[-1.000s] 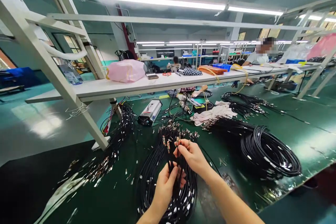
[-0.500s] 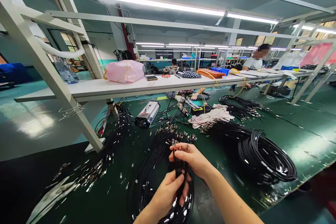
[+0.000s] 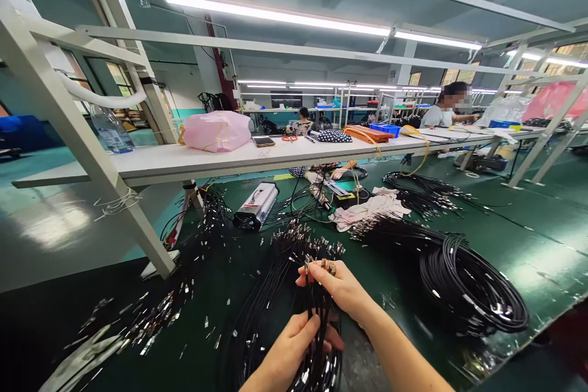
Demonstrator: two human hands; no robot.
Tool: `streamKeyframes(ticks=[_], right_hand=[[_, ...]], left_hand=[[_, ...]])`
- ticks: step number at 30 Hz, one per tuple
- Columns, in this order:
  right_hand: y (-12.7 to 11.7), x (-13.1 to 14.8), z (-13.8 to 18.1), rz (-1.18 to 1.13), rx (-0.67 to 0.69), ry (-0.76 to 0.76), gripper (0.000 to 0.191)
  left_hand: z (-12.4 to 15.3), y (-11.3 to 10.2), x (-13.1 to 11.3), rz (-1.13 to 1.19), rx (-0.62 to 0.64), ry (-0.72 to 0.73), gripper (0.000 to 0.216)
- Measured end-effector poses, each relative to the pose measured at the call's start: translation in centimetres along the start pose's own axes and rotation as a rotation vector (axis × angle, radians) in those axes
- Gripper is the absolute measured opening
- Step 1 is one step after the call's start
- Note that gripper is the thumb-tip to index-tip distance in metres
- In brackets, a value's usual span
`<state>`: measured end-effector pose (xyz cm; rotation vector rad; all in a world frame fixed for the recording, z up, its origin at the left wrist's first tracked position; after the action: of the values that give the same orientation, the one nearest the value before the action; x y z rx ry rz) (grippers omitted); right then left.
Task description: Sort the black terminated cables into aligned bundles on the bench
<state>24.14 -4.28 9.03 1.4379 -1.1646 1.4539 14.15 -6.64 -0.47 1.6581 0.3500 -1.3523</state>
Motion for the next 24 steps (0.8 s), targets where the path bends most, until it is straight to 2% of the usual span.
streamKeyframes(ticks=[2, 5, 8, 9, 11, 14, 17, 20, 22, 24], right_hand=[[-0.1, -0.1, -0.1, -0.048, 0.090, -0.021, 0.036], [-0.6, -0.1, -0.6, -0.132, 0.252, -0.026, 0.033], [-1.7, 1.2, -1.8, -0.245, 0.264, -0.096, 0.046], [-2.1, 1.8, -2.2, -0.222, 0.246, -0.131, 0.047], [-2.3, 3.2, -2.9, -0.002, 0.261, -0.156, 0.041], [-1.2, 4.5, -3.7, 0.450, 0.410, -0.060, 0.036], [0.1, 4.8, -4.3, 0.666, 0.447, -0.014, 0.039], [1.0, 4.8, -4.8, 0.700, 0.430, -0.027, 0.038], [1.1, 4.6, -5.2, 0.601, 0.443, -0.043, 0.039], [0.1, 4.0, -5.8, 0.445, 0.406, -0.092, 0.040]], left_hand=[[-0.1, 0.3, -0.3, 0.063, 0.053, 0.013, 0.041], [-0.5, 1.0, 0.1, 0.221, 0.192, -0.059, 0.038], [-1.0, 1.1, 0.9, 0.277, 0.180, -0.107, 0.035], [-1.0, 1.0, 1.0, 0.266, 0.152, -0.107, 0.035], [-1.1, 1.0, 1.0, 0.222, 0.131, -0.111, 0.035], [-1.1, 1.1, 0.1, 0.182, 0.099, -0.115, 0.035], [-1.4, 1.2, -1.1, 0.195, 0.053, -0.076, 0.035], [-1.8, 1.6, -2.0, 0.188, 0.053, 0.018, 0.034], [-2.0, 1.8, -2.2, 0.209, 0.049, 0.021, 0.034], [-2.0, 1.5, -2.3, 0.259, -0.012, -0.021, 0.036]])
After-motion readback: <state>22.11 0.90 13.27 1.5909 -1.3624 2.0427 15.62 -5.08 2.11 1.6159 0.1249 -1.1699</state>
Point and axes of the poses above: each hand's wrist, its own z-axis away from the middle knuckle, its own y-axis out of the palm, x = y × z, the point moved 3 cm from there along -z, towards the middle knuckle, and after that the axes turned 4 degrees about x, right-handed, at the moved point
